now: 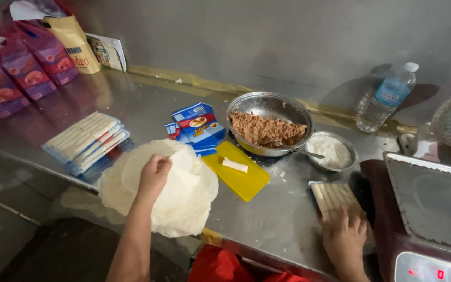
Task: Wrapping spring rolls by placing filling on a wrapper, rolling it tightly, and stacking the finished rolls on a production table.
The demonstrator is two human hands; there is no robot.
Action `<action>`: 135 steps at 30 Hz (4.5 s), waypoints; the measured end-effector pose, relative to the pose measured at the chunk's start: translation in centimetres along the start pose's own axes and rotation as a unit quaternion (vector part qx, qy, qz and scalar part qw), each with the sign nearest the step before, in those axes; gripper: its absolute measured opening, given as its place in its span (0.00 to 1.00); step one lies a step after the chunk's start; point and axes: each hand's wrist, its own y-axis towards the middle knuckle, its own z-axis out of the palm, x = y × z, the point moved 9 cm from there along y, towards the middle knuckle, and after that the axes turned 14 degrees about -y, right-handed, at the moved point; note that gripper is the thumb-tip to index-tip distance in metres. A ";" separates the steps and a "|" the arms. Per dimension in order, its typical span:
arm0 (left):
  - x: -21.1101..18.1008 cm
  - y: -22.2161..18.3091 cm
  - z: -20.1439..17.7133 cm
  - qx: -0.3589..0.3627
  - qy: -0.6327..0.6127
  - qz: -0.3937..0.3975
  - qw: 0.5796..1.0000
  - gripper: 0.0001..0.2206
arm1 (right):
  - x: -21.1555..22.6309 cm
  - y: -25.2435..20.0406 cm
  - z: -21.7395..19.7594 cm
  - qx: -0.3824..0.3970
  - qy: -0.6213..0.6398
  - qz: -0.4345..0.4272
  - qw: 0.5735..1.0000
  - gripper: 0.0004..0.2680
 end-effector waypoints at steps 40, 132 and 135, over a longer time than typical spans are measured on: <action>-10.5 -24.2 19.9 0.310 0.042 0.434 0.845 0.06 | 2.4 7.7 -11.4 0.137 0.469 -0.103 0.866 0.06; -3.5 -26.0 17.3 0.274 0.030 0.544 0.793 0.12 | 10.3 8.3 -9.9 0.409 -0.221 -0.433 0.772 0.17; -2.8 -27.3 18.4 0.238 0.064 0.567 0.786 0.05 | 8.5 2.0 -5.1 0.437 -0.088 -0.333 0.831 0.17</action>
